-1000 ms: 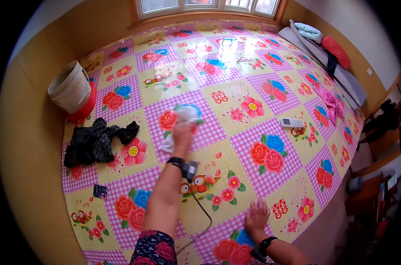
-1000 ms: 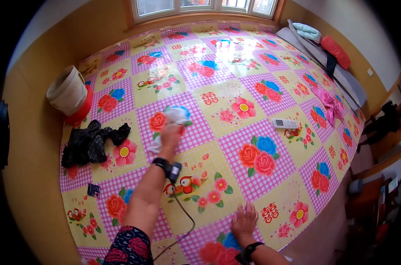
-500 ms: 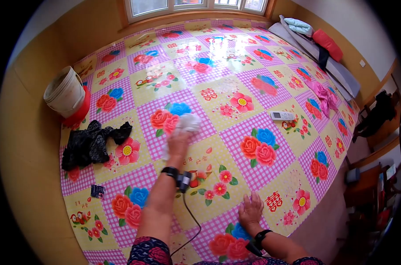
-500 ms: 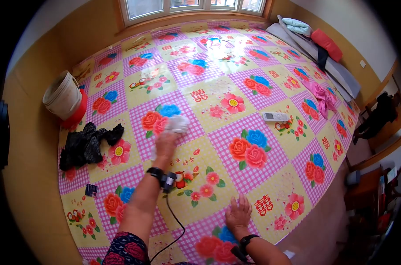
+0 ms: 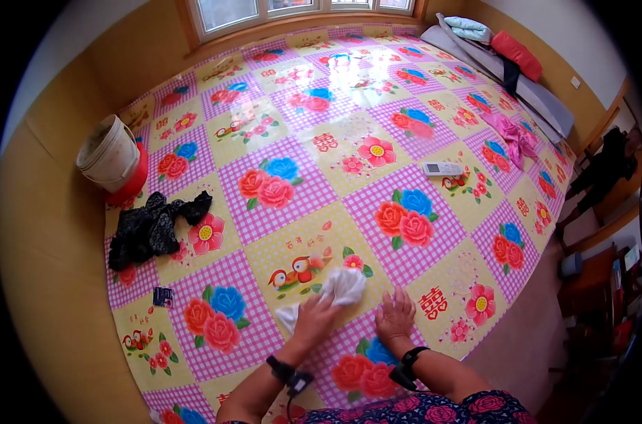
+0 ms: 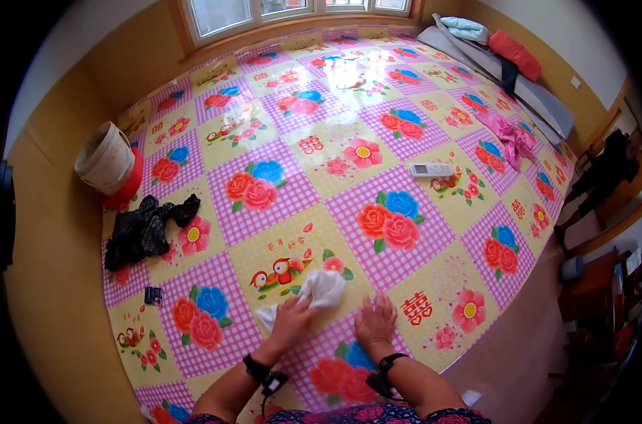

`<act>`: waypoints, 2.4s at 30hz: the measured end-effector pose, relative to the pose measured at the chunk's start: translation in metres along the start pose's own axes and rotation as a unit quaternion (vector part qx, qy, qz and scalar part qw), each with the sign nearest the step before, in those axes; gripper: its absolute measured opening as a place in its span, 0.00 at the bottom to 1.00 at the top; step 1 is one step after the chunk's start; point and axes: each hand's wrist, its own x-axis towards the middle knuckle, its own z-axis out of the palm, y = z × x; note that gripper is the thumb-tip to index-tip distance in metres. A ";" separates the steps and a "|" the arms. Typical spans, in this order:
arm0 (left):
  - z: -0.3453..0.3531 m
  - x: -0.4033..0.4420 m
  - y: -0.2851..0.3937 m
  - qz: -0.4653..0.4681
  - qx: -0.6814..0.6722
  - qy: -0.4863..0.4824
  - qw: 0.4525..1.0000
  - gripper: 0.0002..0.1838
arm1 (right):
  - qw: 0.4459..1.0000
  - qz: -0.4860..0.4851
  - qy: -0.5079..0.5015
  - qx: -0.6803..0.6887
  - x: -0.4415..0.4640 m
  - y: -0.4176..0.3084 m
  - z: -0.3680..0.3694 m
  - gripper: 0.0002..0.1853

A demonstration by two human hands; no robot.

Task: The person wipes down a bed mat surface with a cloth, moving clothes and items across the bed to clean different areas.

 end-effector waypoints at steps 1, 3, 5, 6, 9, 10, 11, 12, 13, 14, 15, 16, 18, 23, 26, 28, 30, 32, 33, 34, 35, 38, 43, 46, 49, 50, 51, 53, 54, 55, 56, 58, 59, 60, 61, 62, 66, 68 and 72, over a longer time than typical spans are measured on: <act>0.004 -0.019 0.004 -0.001 0.015 0.005 1.000 0.16 | 1.000 -0.001 0.003 0.004 0.001 0.001 0.002 0.27; 0.012 -0.062 -0.001 -0.052 0.068 0.012 0.996 0.16 | 1.000 0.004 0.005 0.023 0.001 0.000 0.002 0.27; 0.002 -0.081 -0.003 -0.216 0.113 0.008 0.970 0.14 | 0.999 0.001 0.010 0.031 0.000 0.003 0.003 0.27; 0.008 -0.096 -0.010 -0.284 0.156 0.019 0.946 0.18 | 0.999 -0.001 0.016 0.031 -0.001 0.004 0.005 0.27; 0.026 -0.093 -0.004 -0.329 0.266 0.105 0.900 0.25 | 0.999 -0.004 0.029 0.023 -0.003 0.006 0.004 0.27; 0.030 -0.089 -0.002 -0.336 0.286 0.110 0.891 0.25 | 0.999 -0.006 0.035 0.021 -0.002 0.006 0.005 0.27; 0.034 -0.084 -0.001 -0.340 0.306 0.115 0.881 0.24 | 0.999 -0.007 0.042 0.026 0.000 0.007 0.007 0.27; 0.037 -0.082 0.001 -0.347 0.325 0.117 0.872 0.24 | 0.999 -0.009 0.045 0.030 0.000 0.008 0.007 0.26; 0.038 -0.083 0.004 -0.351 0.321 0.114 0.872 0.24 | 0.998 -0.012 0.046 0.033 -0.001 0.009 0.006 0.26; 0.037 -0.084 0.004 -0.355 0.317 0.112 0.872 0.24 | 0.998 -0.013 0.040 0.038 -0.002 0.008 0.005 0.26; 0.037 -0.083 0.003 -0.358 0.312 0.112 0.873 0.23 | 0.998 -0.013 0.037 0.043 -0.001 0.008 0.003 0.25; 0.038 -0.083 0.002 -0.354 0.327 0.112 0.869 0.23 | 0.998 -0.013 0.032 0.047 0.000 0.011 -0.001 0.24; 0.038 -0.084 0.000 -0.354 0.334 0.109 0.867 0.23 | 0.994 -0.049 0.011 0.095 0.002 0.021 -0.011 0.24; 0.039 -0.083 0.002 -0.361 0.328 0.105 0.867 0.25 | 0.964 -0.217 -0.021 0.153 0.027 0.106 -0.024 0.22; 0.040 -0.083 0.003 -0.363 0.326 0.110 0.866 0.24 | 0.986 -0.151 0.011 0.074 0.041 0.186 -0.019 0.21; 0.041 -0.082 0.003 -0.365 0.328 0.112 0.864 0.24 | 0.990 -0.121 0.061 -0.042 0.057 0.252 -0.010 0.22; 0.039 -0.080 0.004 -0.369 0.325 0.111 0.864 0.23 | 0.996 -0.002 0.075 -0.043 0.067 0.308 -0.018 0.23; 0.038 -0.080 0.006 -0.379 0.318 0.102 0.863 0.22 | 0.994 0.031 0.080 -0.067 0.078 0.363 -0.021 0.26; 0.037 -0.079 0.005 -0.383 0.315 0.098 0.863 0.21 | 0.991 0.065 0.108 -0.053 0.080 0.377 -0.026 0.26; 0.036 -0.079 0.008 -0.386 0.315 0.094 0.862 0.21 | 0.987 0.072 0.116 -0.084 0.079 0.393 -0.023 0.25; 0.035 -0.077 0.011 -0.389 0.314 0.091 0.861 0.20 | 0.975 0.194 0.036 -0.104 0.080 0.396 -0.026 0.23; 0.033 -0.076 0.009 -0.373 0.326 0.101 0.863 0.19 | 0.963 0.213 0.053 -0.156 0.071 0.393 -0.016 0.24; 0.031 -0.072 0.012 -0.368 0.325 0.096 0.866 0.19 | 0.957 0.234 0.035 -0.165 0.072 0.396 -0.015 0.24; 0.032 -0.074 0.011 -0.366 0.315 0.098 0.870 0.19 | 0.959 0.243 0.024 -0.147 0.072 0.393 -0.020 0.25; 0.034 -0.074 0.010 -0.373 0.313 0.101 0.868 0.20 | 0.959 0.246 0.015 -0.139 0.074 0.392 -0.018 0.26; 0.033 -0.072 0.012 -0.375 0.308 0.104 0.868 0.20 | 0.958 0.249 0.008 -0.141 0.073 0.389 -0.021 0.27; 0.034 -0.071 0.011 -0.377 0.303 0.107 0.869 0.20 | 0.957 0.250 0.000 -0.143 0.073 0.387 -0.026 0.27; 0.037 -0.073 0.009 -0.387 0.296 0.109 0.867 0.21 | 0.953 0.263 -0.020 -0.152 0.072 0.387 -0.033 0.28; 0.037 -0.074 0.009 -0.390 0.288 0.106 0.868 0.21 | 0.953 0.261 -0.033 -0.150 0.077 0.384 -0.032 0.28; 0.032 -0.078 0.010 -0.396 0.297 0.102 0.863 0.21 | 0.956 0.254 -0.022 -0.147 0.080 0.378 -0.025 0.29; 0.030 -0.080 0.012 -0.400 0.303 0.096 0.860 0.20 | 0.957 0.251 -0.012 -0.147 0.078 0.378 -0.021 0.29; 0.034 -0.074 0.008 -0.400 0.296 0.080 0.863 0.19 | 0.956 0.244 0.018 -0.163 0.070 0.394 -0.013 0.30; 0.040 -0.078 0.004 -0.404 0.323 0.079 0.852 0.18 | 0.958 0.240 0.018 -0.159 0.068 0.404 -0.009 0.30; 0.042 -0.081 0.003 -0.405 0.317 0.084 0.853 0.18 | 0.960 0.235 0.017 -0.154 0.066 0.405 -0.009 0.30; 0.042 -0.079 0.004 -0.405 0.313 0.090 0.854 0.18 | 0.962 0.230 0.017 -0.147 0.067 0.401 -0.011 0.30; 0.042 -0.075 0.003 -0.403 0.310 0.095 0.856 0.18 | 0.961 0.230 0.015 -0.154 0.069 0.394 -0.018 0.30; 0.038 -0.078 0.007 -0.404 0.307 0.094 0.857 0.20 | 0.961 0.228 0.013 -0.154 0.068 0.394 -0.016 0.30; 0.038 -0.078 0.008 -0.416 0.303 0.082 0.853 0.21 | 0.960 0.236 0.008 -0.148 0.070 0.395 -0.015 0.30; 0.039 -0.077 0.008 -0.425 0.304 0.069 0.850 0.23 | 0.964 0.233 0.015 -0.130 0.068 0.397 -0.016 0.30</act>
